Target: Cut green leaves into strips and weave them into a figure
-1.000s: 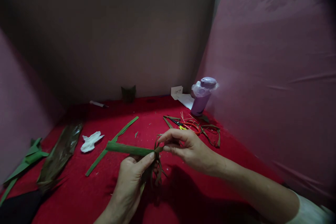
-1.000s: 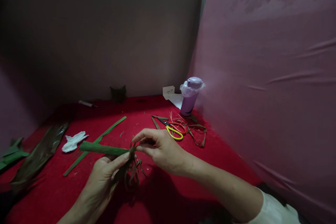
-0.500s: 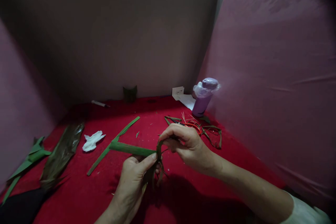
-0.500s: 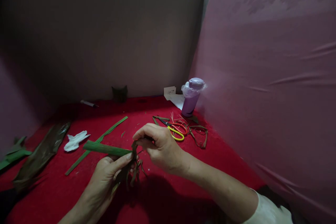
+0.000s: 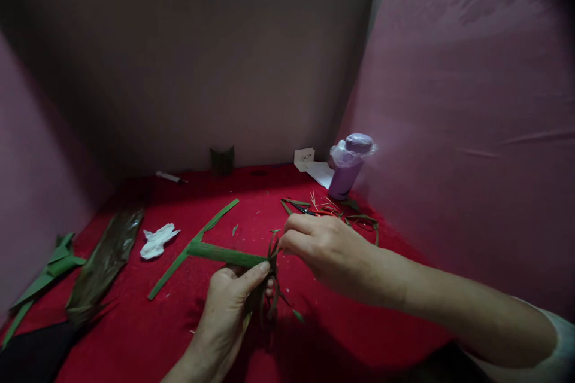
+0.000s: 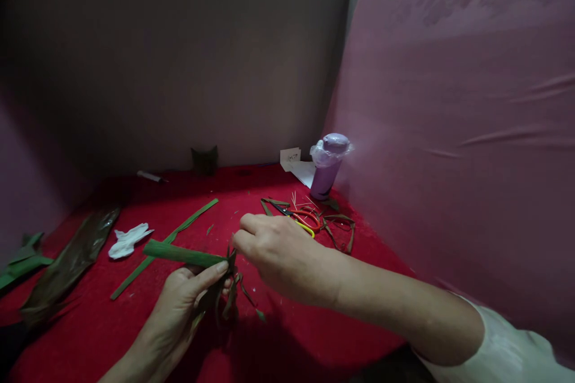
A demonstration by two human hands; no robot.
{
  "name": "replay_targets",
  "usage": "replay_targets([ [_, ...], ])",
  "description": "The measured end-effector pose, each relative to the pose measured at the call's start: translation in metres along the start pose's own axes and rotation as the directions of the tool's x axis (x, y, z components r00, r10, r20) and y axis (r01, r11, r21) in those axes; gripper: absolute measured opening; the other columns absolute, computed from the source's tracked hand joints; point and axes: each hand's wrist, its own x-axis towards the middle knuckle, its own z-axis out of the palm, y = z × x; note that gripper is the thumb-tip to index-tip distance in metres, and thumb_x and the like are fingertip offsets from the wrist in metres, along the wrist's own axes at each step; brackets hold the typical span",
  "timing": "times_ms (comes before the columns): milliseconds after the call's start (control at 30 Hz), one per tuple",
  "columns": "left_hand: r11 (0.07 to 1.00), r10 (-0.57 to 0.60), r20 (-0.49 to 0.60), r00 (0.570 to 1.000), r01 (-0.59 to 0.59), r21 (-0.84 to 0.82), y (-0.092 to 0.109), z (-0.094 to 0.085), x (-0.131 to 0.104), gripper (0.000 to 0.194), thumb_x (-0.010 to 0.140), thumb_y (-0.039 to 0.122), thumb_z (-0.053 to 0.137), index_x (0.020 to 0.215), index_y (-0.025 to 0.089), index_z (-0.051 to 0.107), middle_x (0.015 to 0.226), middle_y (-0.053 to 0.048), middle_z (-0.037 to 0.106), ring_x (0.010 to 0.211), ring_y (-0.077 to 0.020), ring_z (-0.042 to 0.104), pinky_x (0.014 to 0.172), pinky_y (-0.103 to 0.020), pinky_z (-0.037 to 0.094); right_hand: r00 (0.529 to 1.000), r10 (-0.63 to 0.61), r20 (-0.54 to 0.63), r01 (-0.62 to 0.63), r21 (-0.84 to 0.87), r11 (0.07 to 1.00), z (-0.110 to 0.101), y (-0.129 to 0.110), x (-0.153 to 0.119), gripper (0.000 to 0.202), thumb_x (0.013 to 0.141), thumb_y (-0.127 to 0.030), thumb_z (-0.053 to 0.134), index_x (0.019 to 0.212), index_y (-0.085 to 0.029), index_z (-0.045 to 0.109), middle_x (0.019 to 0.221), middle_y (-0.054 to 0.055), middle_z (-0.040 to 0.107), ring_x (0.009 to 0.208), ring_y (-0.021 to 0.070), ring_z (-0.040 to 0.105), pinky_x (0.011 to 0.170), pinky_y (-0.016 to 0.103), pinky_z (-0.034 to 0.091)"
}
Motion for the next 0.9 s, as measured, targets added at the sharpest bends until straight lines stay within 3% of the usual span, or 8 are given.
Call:
replay_targets([
  [167, 1.0, 0.001, -0.006, 1.0, -0.001, 0.005, 0.001, 0.002, -0.003, 0.022, 0.057, 0.024, 0.078, 0.066, 0.01, 0.063, 0.051, -0.003, 0.063, 0.043, -0.0117, 0.055, 0.043, -0.023, 0.044, 0.984, 0.179, 0.002, -0.165, 0.4, 0.902, -0.004, 0.004, 0.009, 0.021, 0.078, -0.001, 0.047, 0.081, -0.017, 0.061, 0.068, 0.001, 0.058, 0.059, 0.0115, 0.049, 0.054, 0.025, 0.037],
  [300, 1.0, -0.004, 0.005, 1.0, 0.004, 0.004, 0.001, 0.002, -0.003, 0.023, 0.056, 0.025, 0.078, 0.067, 0.01, 0.064, 0.051, -0.002, 0.063, 0.041, -0.0117, 0.053, 0.042, -0.024, 0.043, 0.908, 0.349, 0.23, -0.375, 0.816, 0.439, -0.002, 0.008, 0.02, 0.012, 0.082, -0.01, 0.048, 0.081, -0.018, 0.057, 0.057, -0.004, 0.056, 0.045, 0.0076, 0.046, 0.043, 0.019, 0.036],
  [400, 1.0, -0.004, 0.016, 1.0, 0.004, -0.002, 0.0, 0.002, -0.001, 0.025, 0.054, 0.025, 0.079, 0.07, 0.01, 0.065, 0.051, -0.002, 0.063, 0.041, -0.0122, 0.053, 0.041, -0.024, 0.044, 0.875, 0.282, 0.392, -0.454, 0.867, 0.204, -0.006, 0.014, 0.024, 0.016, 0.082, -0.008, 0.045, 0.084, -0.015, 0.058, 0.06, -0.002, 0.059, 0.044, 0.0062, 0.047, 0.042, 0.018, 0.035],
  [500, 1.0, -0.01, 0.013, 1.0, 0.01, -0.004, -0.002, 0.001, 0.0, 0.024, 0.055, 0.025, 0.079, 0.067, 0.01, 0.064, 0.05, -0.003, 0.063, 0.041, -0.0129, 0.054, 0.04, -0.025, 0.044, 0.908, 0.181, 0.378, -0.418, 0.848, 0.326, -0.013, 0.02, 0.024, 0.024, 0.082, -0.003, 0.042, 0.084, -0.012, 0.064, 0.063, -0.001, 0.057, 0.053, 0.0066, 0.049, 0.048, 0.018, 0.038],
  [633, 1.0, -0.011, 0.025, 1.0, 0.011, 0.001, -0.002, 0.001, -0.001, 0.023, 0.056, 0.026, 0.078, 0.066, 0.01, 0.064, 0.049, -0.002, 0.062, 0.039, -0.0126, 0.052, 0.038, -0.025, 0.043, 0.959, 0.128, 0.252, -0.269, 0.673, 0.689, -0.023, 0.021, 0.021, 0.024, 0.079, -0.001, 0.051, 0.094, -0.013, 0.064, 0.075, 0.001, 0.06, 0.066, 0.0094, 0.052, 0.058, 0.021, 0.042],
  [733, 1.0, -0.008, 0.038, 0.999, 0.008, 0.0, 0.0, 0.002, -0.002, 0.021, 0.056, 0.025, 0.078, 0.064, 0.011, 0.064, 0.05, -0.003, 0.063, 0.039, -0.013, 0.054, 0.039, -0.025, 0.044, 0.99, -0.009, 0.143, -0.045, 0.371, 0.928, -0.025, 0.014, 0.018, 0.025, 0.078, 0.001, 0.052, 0.096, -0.014, 0.062, 0.085, 0.004, 0.059, 0.072, 0.0119, 0.052, 0.063, 0.024, 0.042],
  [800, 1.0, -0.013, 0.046, 0.999, 0.013, -0.016, 0.0, 0.002, -0.002, 0.021, 0.056, 0.023, 0.078, 0.065, 0.01, 0.064, 0.051, -0.003, 0.064, 0.041, -0.0128, 0.055, 0.041, -0.024, 0.044, 0.983, -0.136, 0.122, 0.124, 0.1, 0.987, -0.025, 0.009, 0.016, 0.024, 0.08, 0.001, 0.047, 0.094, -0.012, 0.06, 0.084, 0.005, 0.056, 0.071, 0.0137, 0.049, 0.059, 0.026, 0.039],
  [900, 0.999, -0.023, 0.049, 0.999, 0.025, -0.041, -0.001, 0.001, -0.001, 0.021, 0.057, 0.022, 0.078, 0.069, 0.011, 0.065, 0.052, -0.002, 0.064, 0.042, -0.0111, 0.055, 0.042, -0.022, 0.043, 0.949, -0.3, 0.098, 0.314, -0.196, 0.929, -0.023, 0.007, 0.014, 0.02, 0.085, -0.004, 0.041, 0.082, -0.013, 0.058, 0.077, 0.005, 0.052, 0.064, 0.0142, 0.042, 0.053, 0.028, 0.033],
])
